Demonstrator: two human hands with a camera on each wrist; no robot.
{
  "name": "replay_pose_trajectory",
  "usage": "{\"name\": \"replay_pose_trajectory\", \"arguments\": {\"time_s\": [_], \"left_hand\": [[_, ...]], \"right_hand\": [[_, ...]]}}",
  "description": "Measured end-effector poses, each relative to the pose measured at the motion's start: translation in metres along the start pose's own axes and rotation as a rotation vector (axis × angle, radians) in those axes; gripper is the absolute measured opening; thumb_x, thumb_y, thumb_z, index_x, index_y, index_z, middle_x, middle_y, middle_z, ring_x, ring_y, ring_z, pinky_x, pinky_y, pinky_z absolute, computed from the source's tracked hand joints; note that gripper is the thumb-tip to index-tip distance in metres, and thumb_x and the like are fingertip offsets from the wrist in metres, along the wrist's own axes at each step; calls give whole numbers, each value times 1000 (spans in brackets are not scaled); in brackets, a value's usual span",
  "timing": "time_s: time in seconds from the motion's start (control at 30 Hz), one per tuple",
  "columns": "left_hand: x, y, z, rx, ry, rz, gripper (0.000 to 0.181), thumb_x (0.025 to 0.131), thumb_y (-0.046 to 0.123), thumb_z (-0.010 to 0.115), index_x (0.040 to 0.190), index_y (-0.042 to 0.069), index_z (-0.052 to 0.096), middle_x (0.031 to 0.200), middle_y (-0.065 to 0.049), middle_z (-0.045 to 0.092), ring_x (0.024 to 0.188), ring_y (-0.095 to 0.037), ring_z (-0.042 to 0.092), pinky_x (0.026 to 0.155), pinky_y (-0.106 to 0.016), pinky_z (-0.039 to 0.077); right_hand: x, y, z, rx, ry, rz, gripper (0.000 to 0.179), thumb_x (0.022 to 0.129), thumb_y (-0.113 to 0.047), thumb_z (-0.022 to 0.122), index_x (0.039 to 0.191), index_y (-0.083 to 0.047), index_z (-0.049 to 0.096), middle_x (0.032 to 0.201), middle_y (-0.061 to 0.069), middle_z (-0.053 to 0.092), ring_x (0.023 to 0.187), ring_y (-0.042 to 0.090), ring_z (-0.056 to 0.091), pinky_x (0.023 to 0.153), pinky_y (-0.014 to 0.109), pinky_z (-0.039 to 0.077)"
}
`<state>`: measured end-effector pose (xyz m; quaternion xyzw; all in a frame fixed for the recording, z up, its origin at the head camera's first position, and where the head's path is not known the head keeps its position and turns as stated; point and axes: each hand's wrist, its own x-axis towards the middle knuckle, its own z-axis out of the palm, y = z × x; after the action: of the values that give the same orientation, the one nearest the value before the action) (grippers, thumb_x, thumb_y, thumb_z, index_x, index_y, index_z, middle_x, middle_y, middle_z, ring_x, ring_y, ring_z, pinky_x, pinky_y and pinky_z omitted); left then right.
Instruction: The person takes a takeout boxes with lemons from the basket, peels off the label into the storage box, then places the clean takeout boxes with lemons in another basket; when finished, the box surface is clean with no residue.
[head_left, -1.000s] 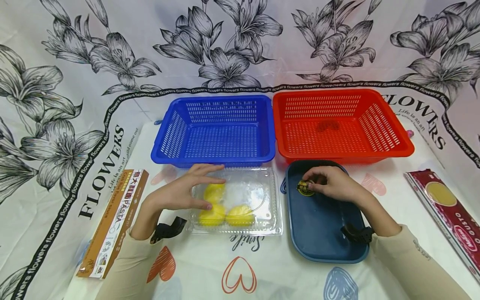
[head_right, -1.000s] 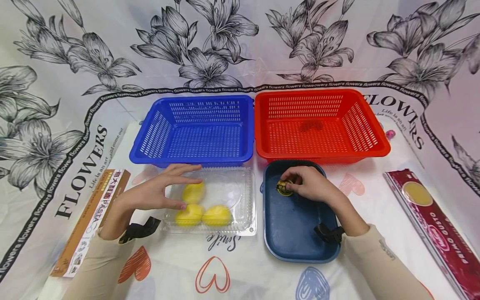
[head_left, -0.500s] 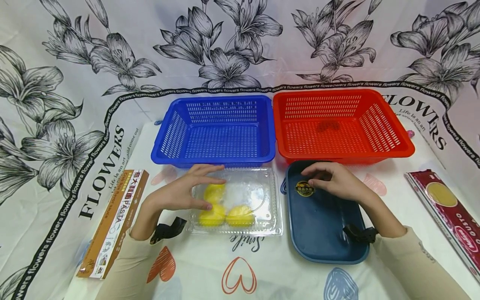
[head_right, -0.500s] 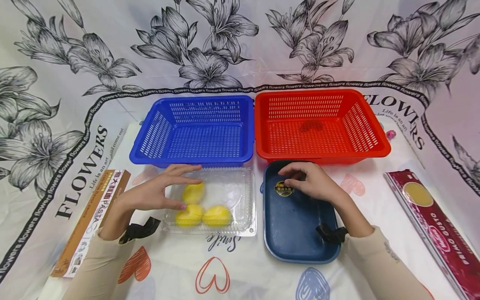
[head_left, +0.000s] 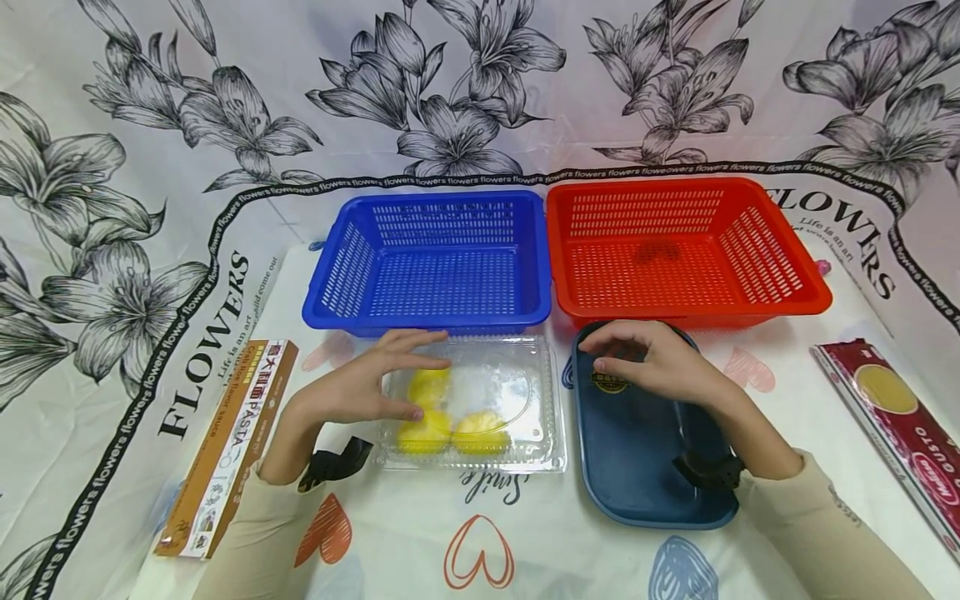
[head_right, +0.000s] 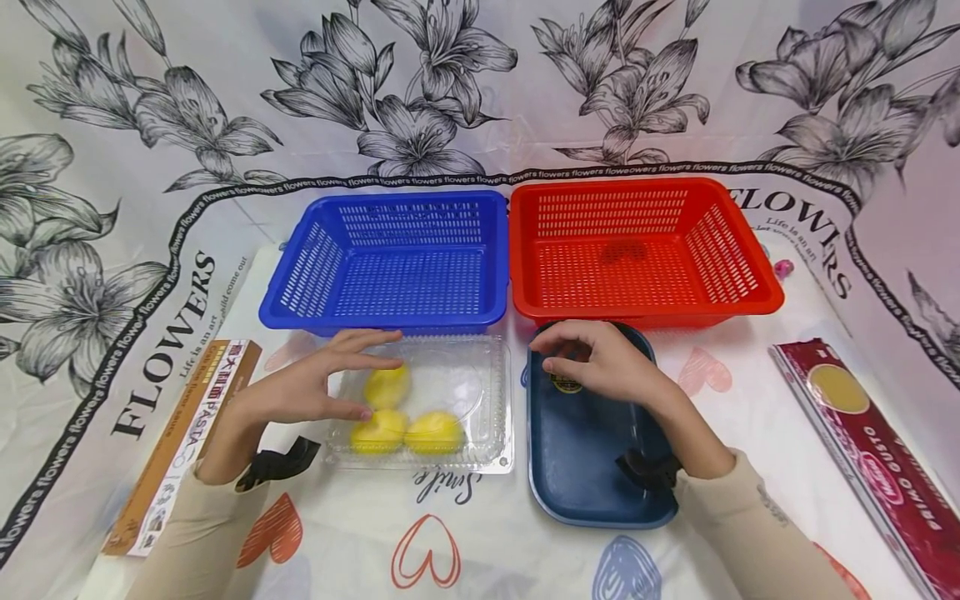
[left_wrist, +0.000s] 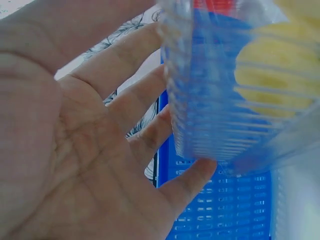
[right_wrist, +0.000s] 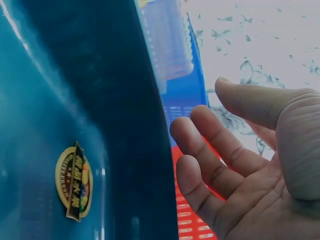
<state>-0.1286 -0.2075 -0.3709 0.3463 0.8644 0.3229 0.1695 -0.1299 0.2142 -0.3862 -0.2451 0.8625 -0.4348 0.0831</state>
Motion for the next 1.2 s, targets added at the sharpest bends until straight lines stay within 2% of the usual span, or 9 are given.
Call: {"name": "replay_pose_trajectory", "arguments": {"time_s": [0.2, 0.4, 0.57, 0.7, 0.83, 0.9, 1.0, 1.07, 1.2], "left_hand": [[-3, 0, 1, -27, 26, -6, 64, 81, 12, 84, 141, 15, 62, 165, -6, 36, 157, -32, 19, 122, -66, 21], [-7, 3, 1, -10, 44, -24, 64, 81, 13, 85, 141, 16, 62, 165, -3, 37, 157, -32, 20, 123, -63, 21], [-10, 5, 4, -11, 67, -35, 62, 82, 13, 84, 140, 14, 63, 164, -4, 39, 158, -33, 19, 124, -62, 22], [-15, 7, 8, -1, 113, -46, 59, 82, 14, 85, 138, 15, 65, 163, -5, 41, 158, -34, 19, 122, -63, 25], [-23, 9, 12, 22, 181, -85, 54, 84, 19, 84, 135, 17, 67, 161, -5, 41, 156, -33, 23, 118, -61, 33], [-26, 7, 14, 30, 219, -98, 54, 84, 21, 84, 135, 18, 67, 161, -7, 40, 154, -33, 26, 116, -60, 38], [-32, 4, 19, 38, 270, -113, 55, 84, 24, 84, 135, 20, 66, 161, -8, 37, 151, -33, 31, 113, -60, 41], [-35, 2, 22, 35, 287, -129, 55, 85, 24, 83, 136, 22, 64, 162, -9, 34, 150, -34, 31, 111, -62, 42], [-43, 0, 27, 21, 297, -178, 55, 88, 25, 80, 139, 26, 61, 162, -8, 28, 151, -34, 27, 108, -67, 40]], "right_hand": [[2, -5, -3, 10, 27, -30, 23, 93, -9, 73, 115, -15, 75, 101, -3, 74, 88, 13, 65, 78, 24, 56], [4, -12, 0, -18, 9, -35, 25, 92, -15, 75, 116, -18, 74, 103, -5, 74, 91, 12, 64, 81, 24, 55], [4, -14, -3, -53, 66, -42, 25, 92, -15, 75, 117, -17, 74, 105, -4, 74, 93, 10, 64, 82, 23, 55], [-1, -9, -13, -74, 147, -20, 27, 93, -14, 74, 120, -17, 74, 108, -1, 74, 94, 8, 63, 82, 20, 53], [-8, 1, -26, -86, 268, 59, 29, 94, -16, 74, 123, -20, 73, 113, 1, 74, 95, 3, 62, 83, 15, 50], [-12, 7, -33, -80, 344, 105, 29, 94, -18, 74, 123, -20, 73, 113, -6, 73, 95, 2, 61, 81, 13, 48], [-19, 17, -43, -66, 451, 132, 30, 93, -18, 74, 123, -16, 73, 109, -18, 71, 93, 3, 60, 79, 13, 47], [-23, 24, -50, -67, 513, 131, 31, 93, -17, 74, 124, -14, 72, 107, -26, 66, 94, 1, 58, 78, 12, 45], [-31, 41, -64, -76, 628, 170, 34, 94, -19, 71, 128, -12, 70, 110, -31, 61, 103, -3, 53, 83, 14, 41]]}}
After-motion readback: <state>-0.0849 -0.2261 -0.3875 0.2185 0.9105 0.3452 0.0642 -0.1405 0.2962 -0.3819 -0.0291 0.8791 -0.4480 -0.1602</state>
